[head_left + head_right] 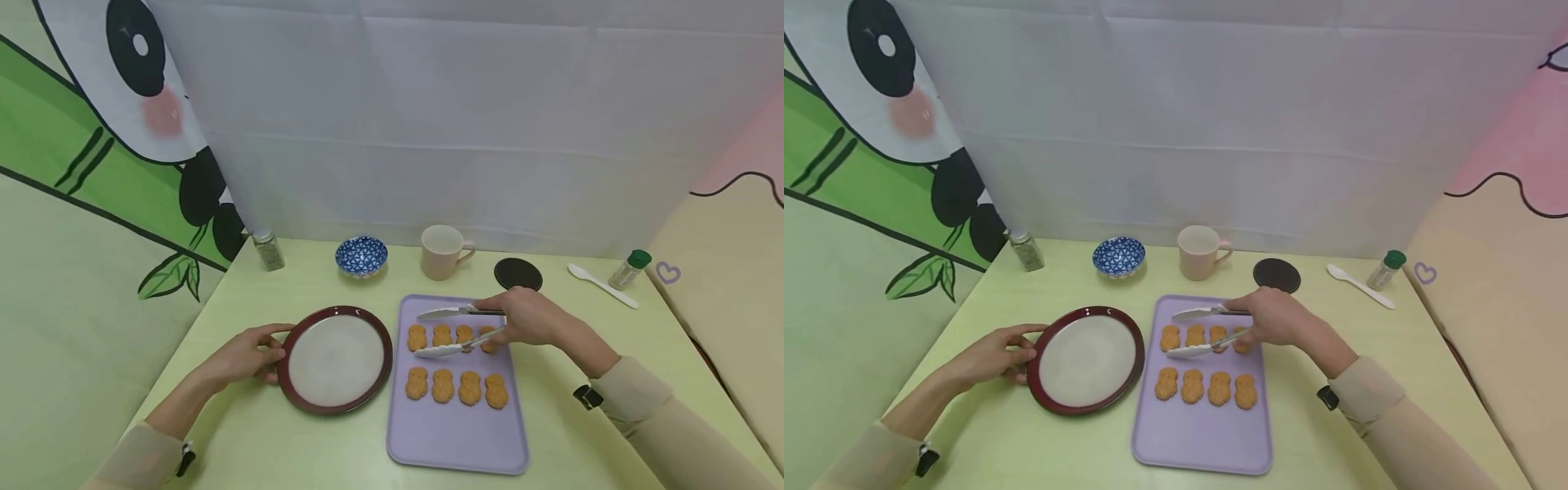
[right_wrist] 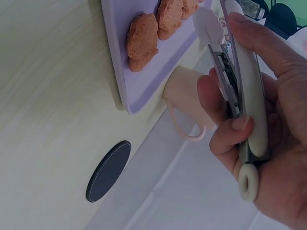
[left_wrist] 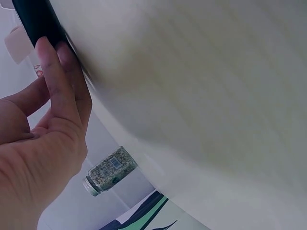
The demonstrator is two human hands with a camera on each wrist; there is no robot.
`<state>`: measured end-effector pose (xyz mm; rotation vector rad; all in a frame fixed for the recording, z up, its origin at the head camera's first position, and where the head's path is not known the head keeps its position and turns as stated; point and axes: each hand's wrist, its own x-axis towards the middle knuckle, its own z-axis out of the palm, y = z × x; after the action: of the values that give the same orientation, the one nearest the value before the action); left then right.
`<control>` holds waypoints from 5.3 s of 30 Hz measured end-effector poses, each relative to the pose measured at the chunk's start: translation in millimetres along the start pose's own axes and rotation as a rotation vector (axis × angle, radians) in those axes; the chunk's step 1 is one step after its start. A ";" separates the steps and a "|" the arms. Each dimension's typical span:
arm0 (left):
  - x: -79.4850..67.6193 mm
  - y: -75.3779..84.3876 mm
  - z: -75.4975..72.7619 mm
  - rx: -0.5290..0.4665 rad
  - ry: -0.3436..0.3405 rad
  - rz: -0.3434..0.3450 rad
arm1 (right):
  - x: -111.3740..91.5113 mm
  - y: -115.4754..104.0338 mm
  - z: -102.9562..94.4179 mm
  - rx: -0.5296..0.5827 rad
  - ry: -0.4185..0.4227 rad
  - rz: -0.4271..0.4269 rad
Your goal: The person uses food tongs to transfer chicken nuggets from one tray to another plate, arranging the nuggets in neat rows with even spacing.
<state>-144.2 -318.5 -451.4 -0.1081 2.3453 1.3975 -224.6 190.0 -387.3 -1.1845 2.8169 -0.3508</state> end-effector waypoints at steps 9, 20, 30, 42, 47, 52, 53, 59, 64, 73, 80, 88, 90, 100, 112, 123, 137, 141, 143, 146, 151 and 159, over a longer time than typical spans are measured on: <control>-0.5 2.6 -0.1 0.010 -0.007 0.012 | 3.3 -2.5 -2.2 -0.026 -0.025 0.006; 0.2 -1.1 0.9 -0.015 0.000 -0.005 | 13.5 -17.7 -10.1 -0.018 0.031 -0.008; 1.1 0.4 1.3 -0.008 0.006 0.002 | 69.4 -78.5 -2.2 -0.001 0.031 -0.029; 0.4 -0.5 2.6 0.001 0.018 -0.009 | 114.9 -122.2 23.1 -0.015 -0.013 -0.022; 0.9 -1.4 2.7 0.003 0.018 -0.011 | 123.0 -131.4 31.8 -0.015 -0.037 -0.007; 1.6 -0.5 3.3 0.010 0.024 -0.024 | 126.8 -135.7 38.0 -0.016 -0.051 -0.015; 1.6 -0.5 3.4 0.011 0.025 -0.025 | 127.3 -136.5 38.4 -0.020 -0.050 -0.015; 1.7 -2.1 4.4 0.012 0.031 -0.021 | 128.0 -137.8 39.2 -0.026 -0.042 -0.011; 1.2 -3.4 4.9 0.029 0.032 -0.010 | 124.4 -134.9 37.7 -0.019 -0.018 -0.009; 2.0 -0.4 2.3 0.063 0.029 -0.016 | 89.9 -105.2 11.3 0.010 0.049 0.023; 3.8 1.4 1.9 0.051 0.020 -0.006 | 41.9 -61.9 -16.8 -0.019 0.072 0.023; 4.3 0.6 1.4 0.078 0.039 -0.028 | -5.5 -18.9 -24.3 -0.032 0.016 0.056; 3.5 0.4 1.5 0.073 0.033 -0.014 | -12.5 -11.3 -21.9 -0.019 0.000 0.063; 1.0 0.2 2.3 0.055 0.018 0.004 | -25.7 7.3 -11.0 -0.003 -0.037 0.082; 0.2 -2.5 1.9 0.058 0.030 -0.016 | -25.0 5.8 -11.0 -0.018 -0.015 0.096; 0.9 -1.3 1.7 0.093 0.028 0.000 | 14.9 -39.3 -23.5 -0.004 0.045 0.047; -1.7 2.7 5.8 0.091 0.039 0.008 | 90.6 -106.1 15.6 -0.028 0.009 -0.016; -1.5 3.5 6.8 0.092 0.038 0.014 | 97.4 -112.1 21.4 -0.032 -0.009 -0.014; -0.8 3.6 7.1 0.089 0.036 0.016 | 99.4 -113.5 23.7 -0.027 -0.021 -0.007; -0.3 3.5 8.0 0.081 0.036 0.017 | 100.9 -115.0 27.0 -0.011 -0.032 -0.002; -0.8 2.2 9.6 0.079 0.028 0.016 | 101.3 -116.7 30.9 0.000 -0.041 0.018; -1.1 -0.9 8.3 0.075 0.022 -0.005 | 98.4 -114.6 30.3 0.013 -0.020 0.022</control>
<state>-140.4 -311.9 -455.2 -0.1082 2.4101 1.3103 -209.2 36.8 -387.2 -1.1465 2.8042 -0.3538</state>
